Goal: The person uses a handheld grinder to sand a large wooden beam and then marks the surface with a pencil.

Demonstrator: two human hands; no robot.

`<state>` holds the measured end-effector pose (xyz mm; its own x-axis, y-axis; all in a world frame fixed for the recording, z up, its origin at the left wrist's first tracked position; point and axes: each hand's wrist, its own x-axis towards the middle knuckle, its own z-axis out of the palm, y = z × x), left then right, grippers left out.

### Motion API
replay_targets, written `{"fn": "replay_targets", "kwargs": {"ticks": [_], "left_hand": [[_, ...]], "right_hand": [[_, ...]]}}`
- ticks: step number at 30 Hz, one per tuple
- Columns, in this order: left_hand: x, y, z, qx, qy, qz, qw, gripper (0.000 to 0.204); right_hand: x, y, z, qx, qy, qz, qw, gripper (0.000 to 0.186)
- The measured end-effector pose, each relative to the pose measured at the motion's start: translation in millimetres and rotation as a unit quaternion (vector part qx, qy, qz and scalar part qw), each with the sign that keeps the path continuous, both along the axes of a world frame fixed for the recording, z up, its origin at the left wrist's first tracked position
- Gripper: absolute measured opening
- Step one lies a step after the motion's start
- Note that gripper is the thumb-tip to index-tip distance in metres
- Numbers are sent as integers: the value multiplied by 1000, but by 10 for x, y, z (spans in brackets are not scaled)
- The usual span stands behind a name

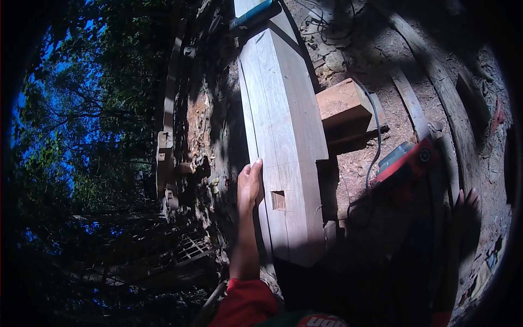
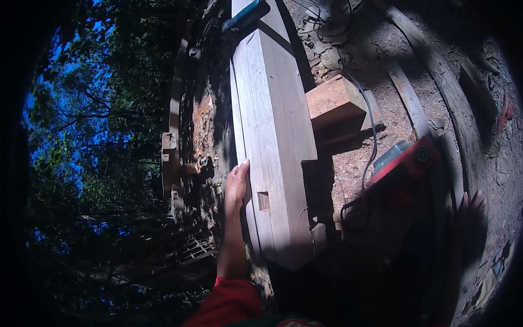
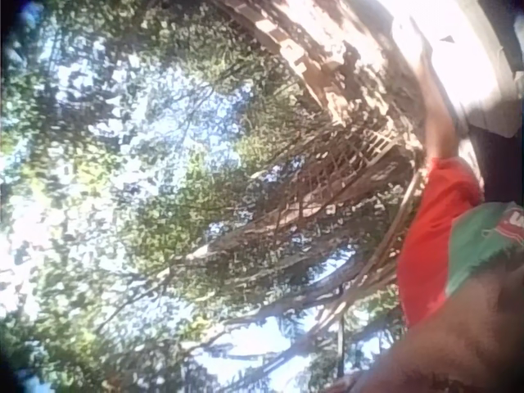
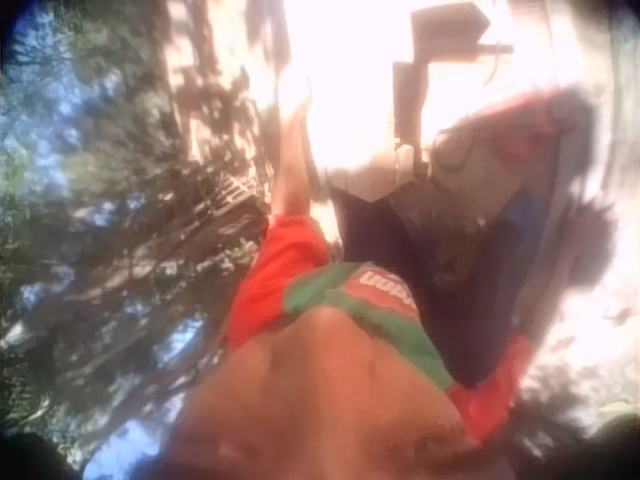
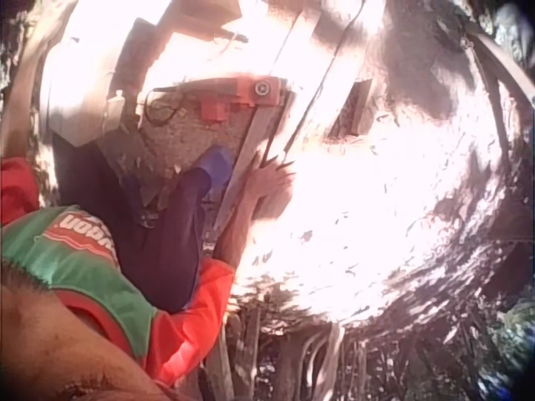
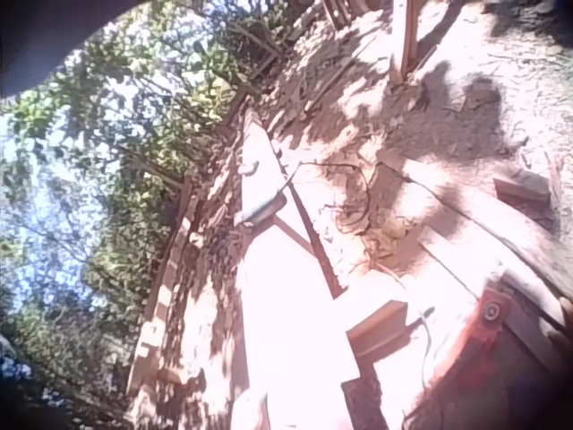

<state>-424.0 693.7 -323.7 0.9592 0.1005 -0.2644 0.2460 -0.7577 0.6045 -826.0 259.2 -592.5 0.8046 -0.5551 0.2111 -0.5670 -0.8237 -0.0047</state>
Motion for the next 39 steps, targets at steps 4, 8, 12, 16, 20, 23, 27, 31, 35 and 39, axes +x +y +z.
{"fn": "replay_targets", "kwargs": {"ticks": [4,8,12,16,20,23,27,31,35,39], "left_hand": [[-13,-180,48,18,11,13,1000,62],[-5,-143,37,38,11,17,999,64],[7,-72,-36,8,-9,20,1000,61],[25,-148,8,0,0,22,1000,61],[58,-133,26,14,-7,11,1000,59],[39,-128,32,29,1,18,999,59],[16,-147,-3,19,-15,16,1000,59],[50,-119,17,43,-15,5,999,61],[15,-136,7,14,-22,5,1000,61],[38,-108,-21,30,-29,3,999,60]], "right_hand": [[-28,3,-55,-7,24,-22,999,65],[-88,-39,-88,0,22,-25,999,66],[-84,-60,-147,-10,1,-11,1000,65],[33,15,85,4,108,-50,993,58],[46,6,73,-22,119,-37,992,57],[26,-6,-21,-33,53,-19,998,60],[-19,-44,-90,-46,25,-17,998,63],[25,-41,-156,-52,-47,5,998,63],[-40,-36,-251,-43,2,-17,999,62],[-78,-105,-249,-50,-2,-16,999,59]]}}
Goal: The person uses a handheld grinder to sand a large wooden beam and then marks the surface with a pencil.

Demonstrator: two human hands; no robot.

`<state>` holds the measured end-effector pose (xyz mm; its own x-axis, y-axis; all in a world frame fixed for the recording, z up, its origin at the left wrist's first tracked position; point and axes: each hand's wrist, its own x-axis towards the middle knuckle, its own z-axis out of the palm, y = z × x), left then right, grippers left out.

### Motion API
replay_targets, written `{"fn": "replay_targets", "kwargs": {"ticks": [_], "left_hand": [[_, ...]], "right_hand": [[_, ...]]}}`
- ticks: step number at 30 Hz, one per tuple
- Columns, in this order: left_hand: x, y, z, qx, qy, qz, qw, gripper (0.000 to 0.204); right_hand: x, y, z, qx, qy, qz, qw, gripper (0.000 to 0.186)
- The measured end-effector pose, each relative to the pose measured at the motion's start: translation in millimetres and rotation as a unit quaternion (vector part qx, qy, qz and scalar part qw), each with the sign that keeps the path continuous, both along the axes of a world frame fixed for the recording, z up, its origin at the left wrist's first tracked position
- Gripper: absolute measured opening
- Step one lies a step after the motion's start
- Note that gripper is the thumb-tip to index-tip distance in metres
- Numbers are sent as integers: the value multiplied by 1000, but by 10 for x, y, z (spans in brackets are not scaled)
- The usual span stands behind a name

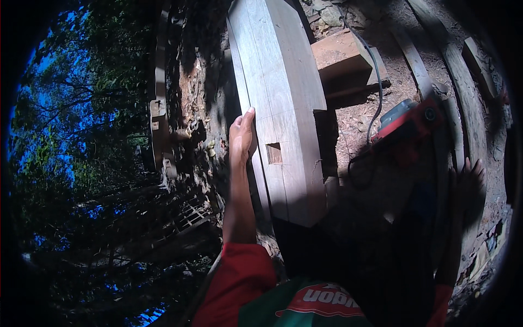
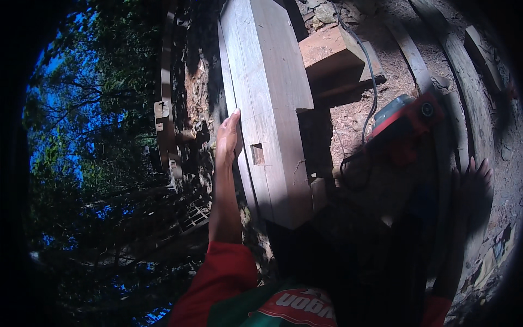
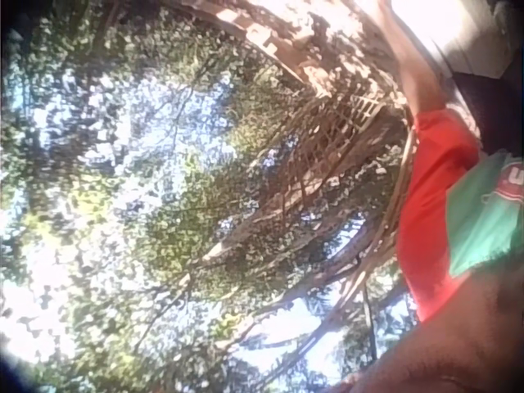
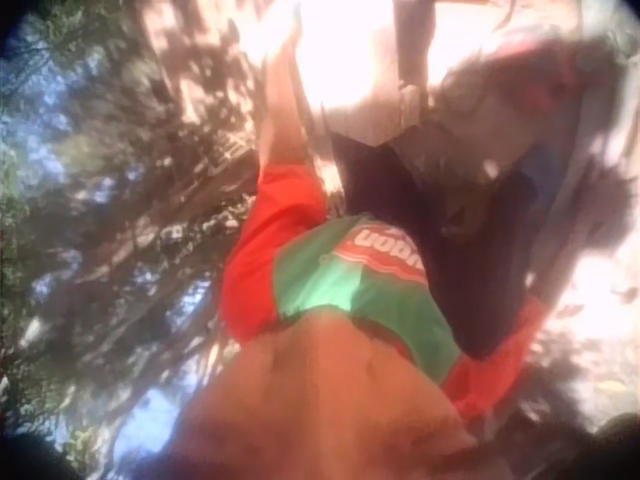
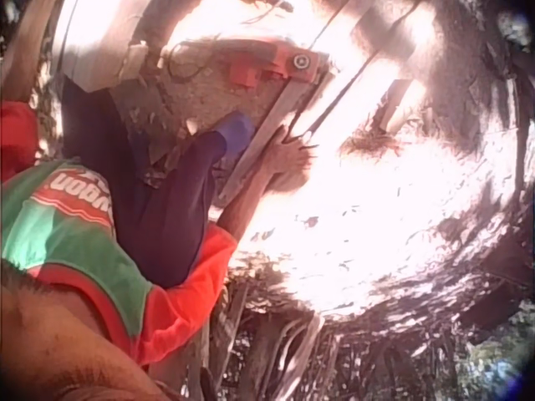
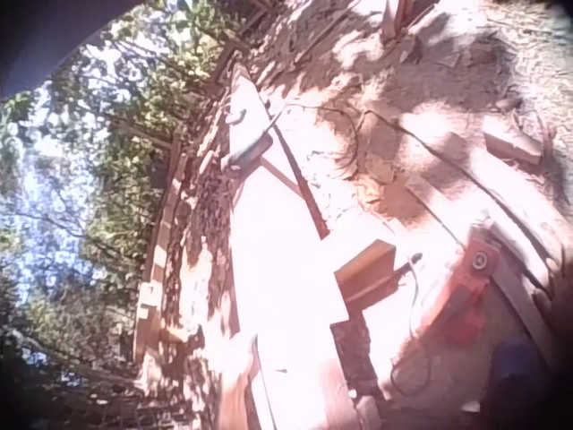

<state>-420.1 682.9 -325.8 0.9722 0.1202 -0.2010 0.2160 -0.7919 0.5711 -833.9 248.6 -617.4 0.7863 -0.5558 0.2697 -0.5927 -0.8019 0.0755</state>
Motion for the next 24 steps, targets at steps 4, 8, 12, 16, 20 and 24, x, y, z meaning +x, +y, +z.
{"fn": "replay_targets", "kwargs": {"ticks": [4,8,12,16,20,24], "left_hand": [[-5,10,-19,6,-8,-5,1000,59],[-3,35,36,18,-3,-4,1000,58],[7,34,-9,-7,1,-2,1000,59],[-25,-3,-3,-18,1,-2,1000,62],[-6,28,-13,-22,-13,-17,1000,65],[-9,28,-17,-13,-14,-18,1000,66]], "right_hand": [[3,32,-18,8,13,-10,1000,61],[39,49,-58,5,-20,6,1000,63],[23,7,-84,0,-49,14,999,64],[20,15,-107,-7,-54,18,998,65],[36,17,-128,-15,-52,10,998,64],[2,22,-128,-17,-27,0,999,63]]}}
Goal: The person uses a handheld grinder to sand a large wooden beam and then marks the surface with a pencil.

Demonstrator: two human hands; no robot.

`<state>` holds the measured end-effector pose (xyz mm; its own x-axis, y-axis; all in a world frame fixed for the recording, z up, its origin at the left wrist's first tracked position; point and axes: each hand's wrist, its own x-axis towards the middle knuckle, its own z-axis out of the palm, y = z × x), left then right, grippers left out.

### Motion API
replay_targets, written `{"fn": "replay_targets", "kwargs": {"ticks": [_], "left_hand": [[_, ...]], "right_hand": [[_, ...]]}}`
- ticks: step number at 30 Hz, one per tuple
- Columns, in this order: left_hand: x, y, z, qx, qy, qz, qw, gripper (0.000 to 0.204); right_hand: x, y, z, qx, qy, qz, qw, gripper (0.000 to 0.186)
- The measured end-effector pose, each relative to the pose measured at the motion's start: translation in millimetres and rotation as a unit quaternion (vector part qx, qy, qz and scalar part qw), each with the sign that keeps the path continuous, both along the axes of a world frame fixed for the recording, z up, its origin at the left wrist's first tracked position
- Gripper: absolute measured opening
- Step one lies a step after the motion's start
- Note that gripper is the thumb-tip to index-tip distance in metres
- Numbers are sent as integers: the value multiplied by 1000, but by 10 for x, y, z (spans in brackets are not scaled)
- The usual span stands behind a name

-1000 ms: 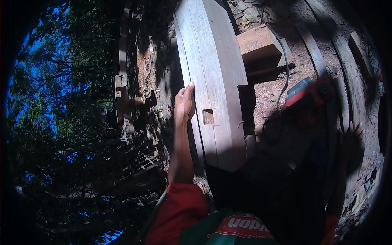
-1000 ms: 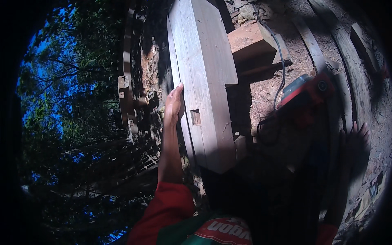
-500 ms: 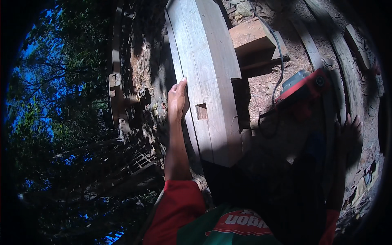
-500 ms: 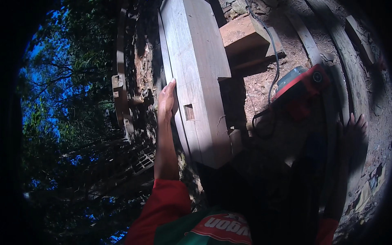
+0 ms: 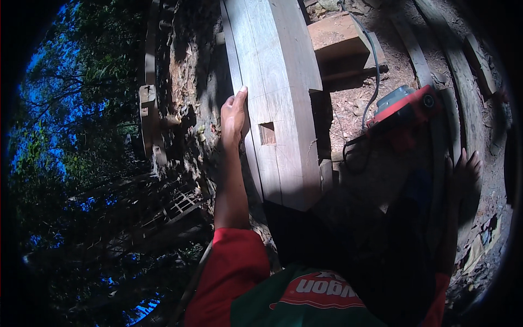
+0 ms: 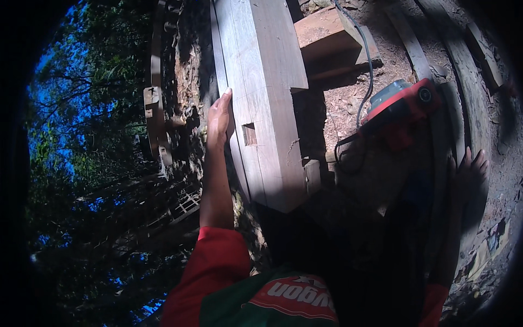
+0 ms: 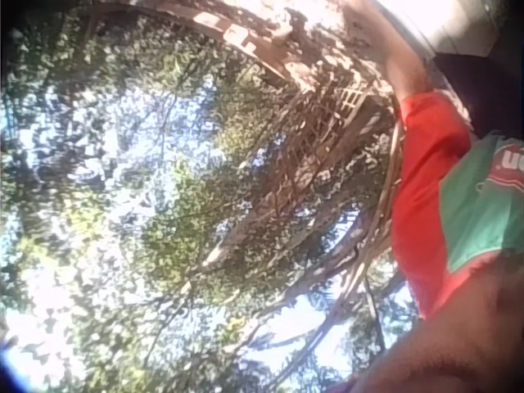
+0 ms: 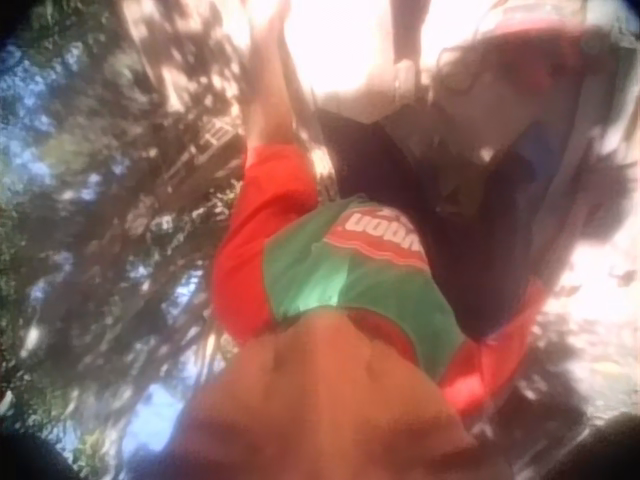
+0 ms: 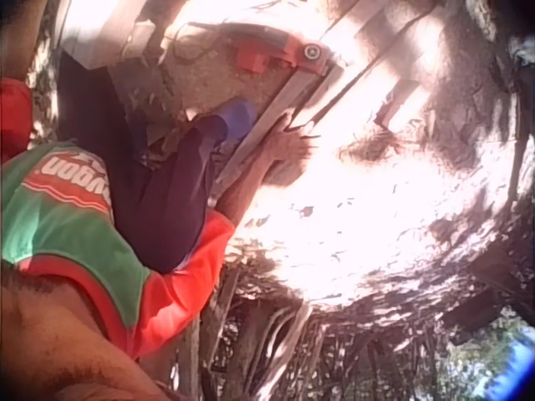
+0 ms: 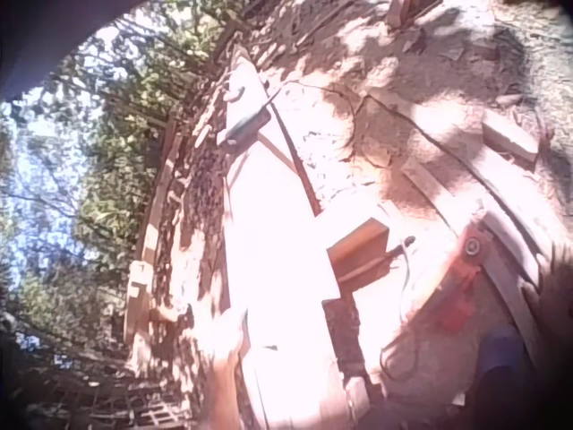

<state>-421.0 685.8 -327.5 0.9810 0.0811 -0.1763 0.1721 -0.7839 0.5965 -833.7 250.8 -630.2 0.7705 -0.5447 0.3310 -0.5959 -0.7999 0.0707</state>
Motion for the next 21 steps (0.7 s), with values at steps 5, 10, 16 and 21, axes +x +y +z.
{"fn": "replay_targets", "kwargs": {"ticks": [5,10,16,21], "left_hand": [[-72,-87,62,11,25,11,1000,77],[-126,-184,84,-55,48,101,992,78],[13,43,56,-171,77,43,981,62],[45,110,37,-254,98,-1,962,59]], "right_hand": [[20,1,8,5,-4,-1,1000,62],[20,33,101,2,27,-13,1000,62],[81,-7,102,5,-30,20,999,58],[82,-96,98,57,-81,0,995,51]]}}
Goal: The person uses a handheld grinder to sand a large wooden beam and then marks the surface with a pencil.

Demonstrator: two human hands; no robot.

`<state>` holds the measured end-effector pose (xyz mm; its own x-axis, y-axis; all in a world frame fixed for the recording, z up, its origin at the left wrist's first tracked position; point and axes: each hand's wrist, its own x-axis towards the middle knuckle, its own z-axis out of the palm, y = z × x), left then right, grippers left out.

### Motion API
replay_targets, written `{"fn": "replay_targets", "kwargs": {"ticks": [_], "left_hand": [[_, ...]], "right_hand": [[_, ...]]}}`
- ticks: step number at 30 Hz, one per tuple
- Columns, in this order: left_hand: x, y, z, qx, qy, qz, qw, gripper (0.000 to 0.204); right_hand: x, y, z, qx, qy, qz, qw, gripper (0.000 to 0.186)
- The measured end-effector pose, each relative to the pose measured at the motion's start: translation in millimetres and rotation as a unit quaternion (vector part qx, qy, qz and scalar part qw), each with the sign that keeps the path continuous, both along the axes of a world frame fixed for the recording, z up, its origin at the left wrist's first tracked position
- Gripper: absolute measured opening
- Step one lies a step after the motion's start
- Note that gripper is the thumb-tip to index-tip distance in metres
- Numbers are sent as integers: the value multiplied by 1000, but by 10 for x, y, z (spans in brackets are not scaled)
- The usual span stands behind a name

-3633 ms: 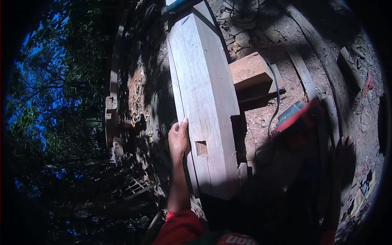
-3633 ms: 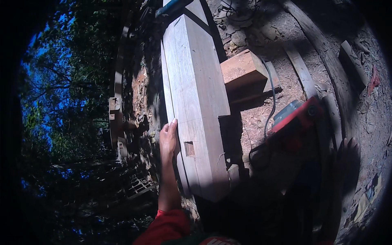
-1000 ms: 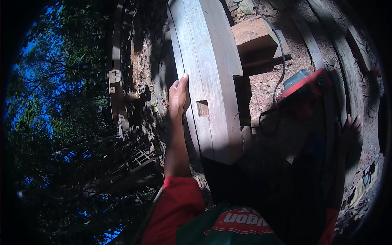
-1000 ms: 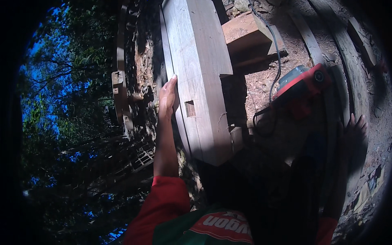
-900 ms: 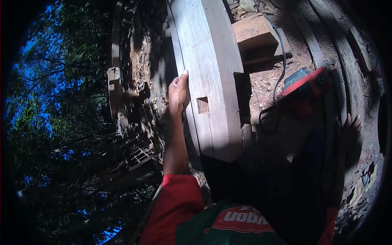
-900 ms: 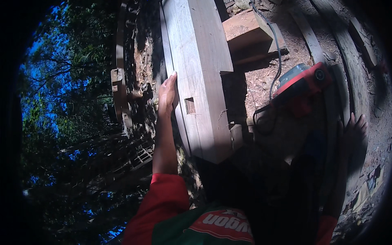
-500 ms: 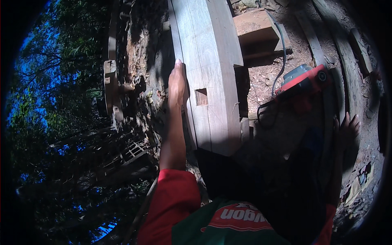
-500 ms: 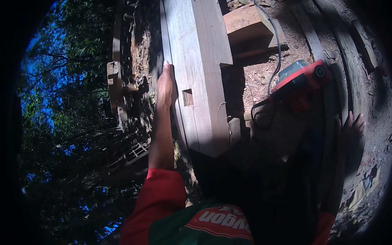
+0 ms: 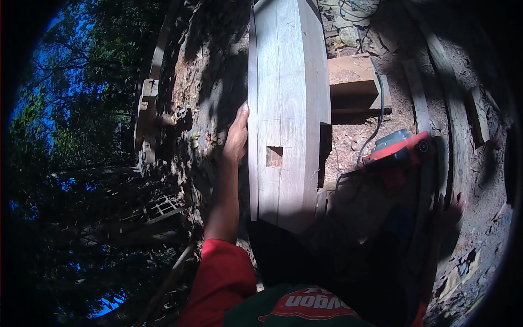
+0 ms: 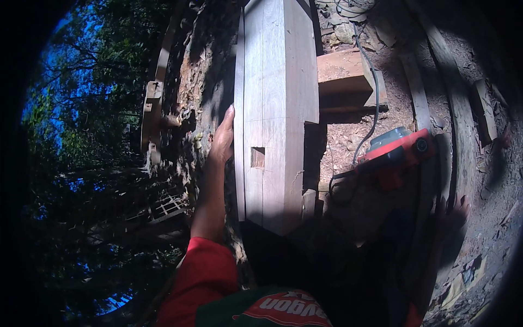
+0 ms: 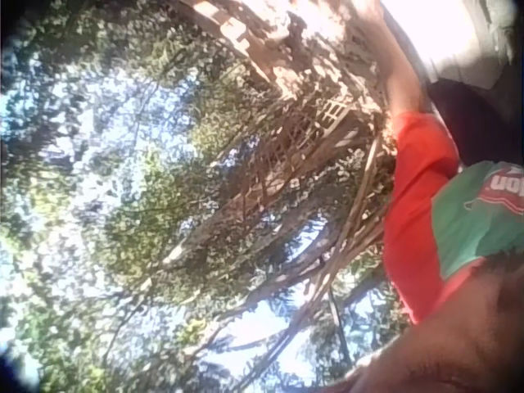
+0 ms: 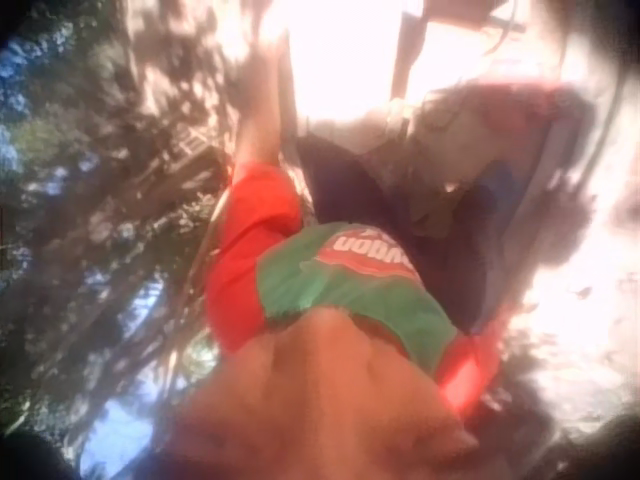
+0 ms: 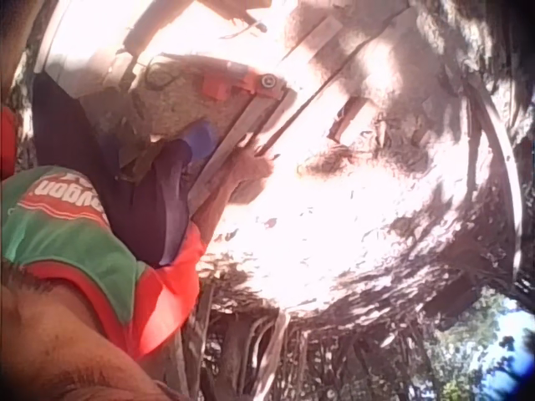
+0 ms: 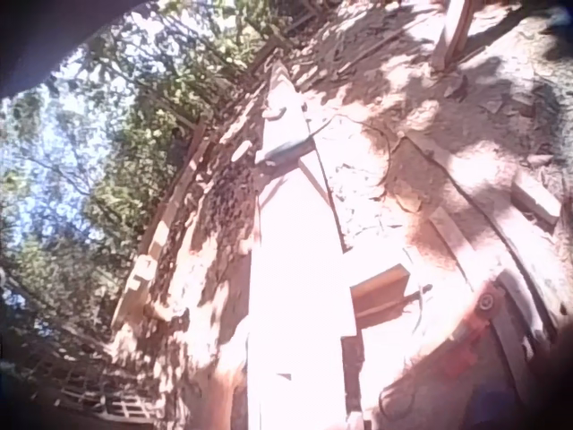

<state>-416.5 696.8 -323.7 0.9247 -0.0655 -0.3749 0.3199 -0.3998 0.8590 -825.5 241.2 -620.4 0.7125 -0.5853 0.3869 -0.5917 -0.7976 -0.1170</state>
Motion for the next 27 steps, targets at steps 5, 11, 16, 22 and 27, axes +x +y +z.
{"fn": "replay_targets", "kwargs": {"ticks": [5,11,16,22,27], "left_hand": [[12,74,-81,71,-20,-13,997,66],[-113,-64,38,171,-47,-3,984,67],[-43,-119,-69,85,-63,-1,994,64],[-103,-163,-5,191,-72,21,979,70],[17,157,-219,205,-55,30,977,77]], "right_hand": [[986,-33,496,202,-192,71,958,38],[3054,553,1689,467,-301,336,761,33],[4407,1398,2801,493,-265,647,518,33],[5186,2482,3279,434,17,792,429,57],[5343,2793,3231,396,-19,807,439,50]]}}
